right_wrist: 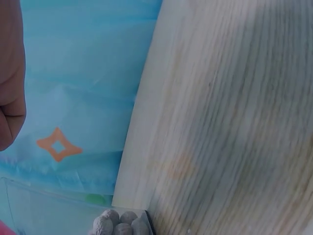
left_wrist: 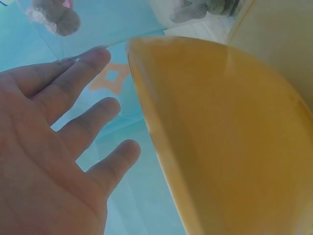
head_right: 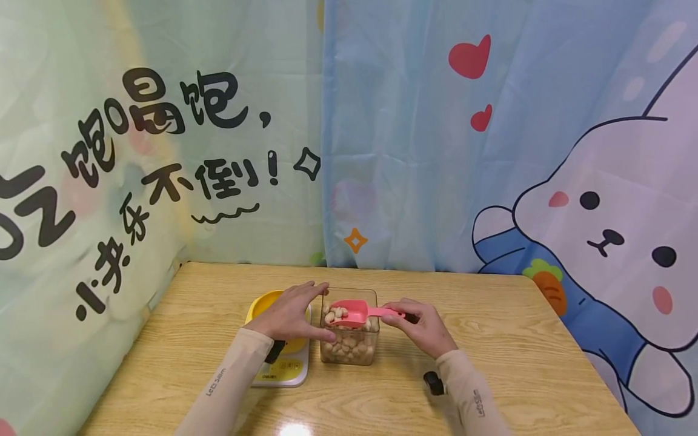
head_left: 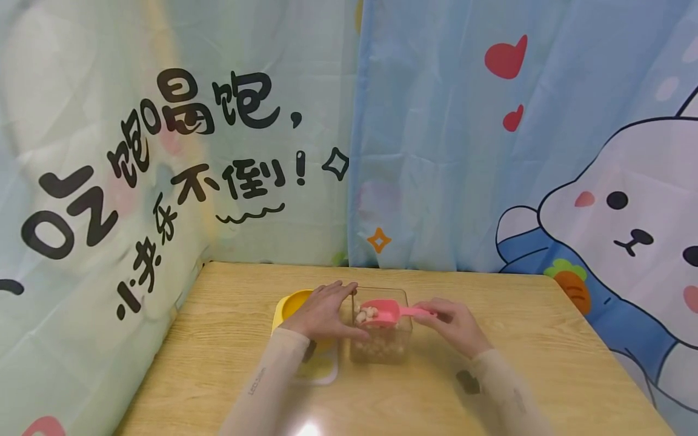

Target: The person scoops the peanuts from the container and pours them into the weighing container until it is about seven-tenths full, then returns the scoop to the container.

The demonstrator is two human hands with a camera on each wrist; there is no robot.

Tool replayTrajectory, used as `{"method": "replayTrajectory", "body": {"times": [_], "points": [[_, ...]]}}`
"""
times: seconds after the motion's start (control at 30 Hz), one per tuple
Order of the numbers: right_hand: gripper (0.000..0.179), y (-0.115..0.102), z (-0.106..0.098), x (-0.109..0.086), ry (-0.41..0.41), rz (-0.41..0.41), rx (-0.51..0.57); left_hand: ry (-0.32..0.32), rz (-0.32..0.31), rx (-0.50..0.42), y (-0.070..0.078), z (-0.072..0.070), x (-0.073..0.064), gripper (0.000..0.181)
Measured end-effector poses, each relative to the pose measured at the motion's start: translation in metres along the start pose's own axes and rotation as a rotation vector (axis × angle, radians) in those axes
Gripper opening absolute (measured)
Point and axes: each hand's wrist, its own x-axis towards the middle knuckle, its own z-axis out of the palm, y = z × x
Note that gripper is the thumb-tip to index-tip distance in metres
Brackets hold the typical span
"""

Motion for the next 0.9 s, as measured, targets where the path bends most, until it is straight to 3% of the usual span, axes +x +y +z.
{"method": "replayTrajectory", "body": {"times": [0.53, 0.73, 0.9], "points": [[0.019, 0.006, -0.003, -0.004, 0.027, 0.042, 0.007, 0.018, 0.003, -0.017, -0.002, 0.001, -0.002, 0.115], [0.018, 0.009, -0.006, -0.006, 0.024, 0.036, 0.023, 0.053, -0.050, -0.057, -0.007, -0.007, -0.013, 0.118], [0.018, 0.009, -0.007, -0.006, 0.018, 0.030, 0.028, 0.103, -0.076, -0.053, -0.024, -0.013, -0.025, 0.116]]}}
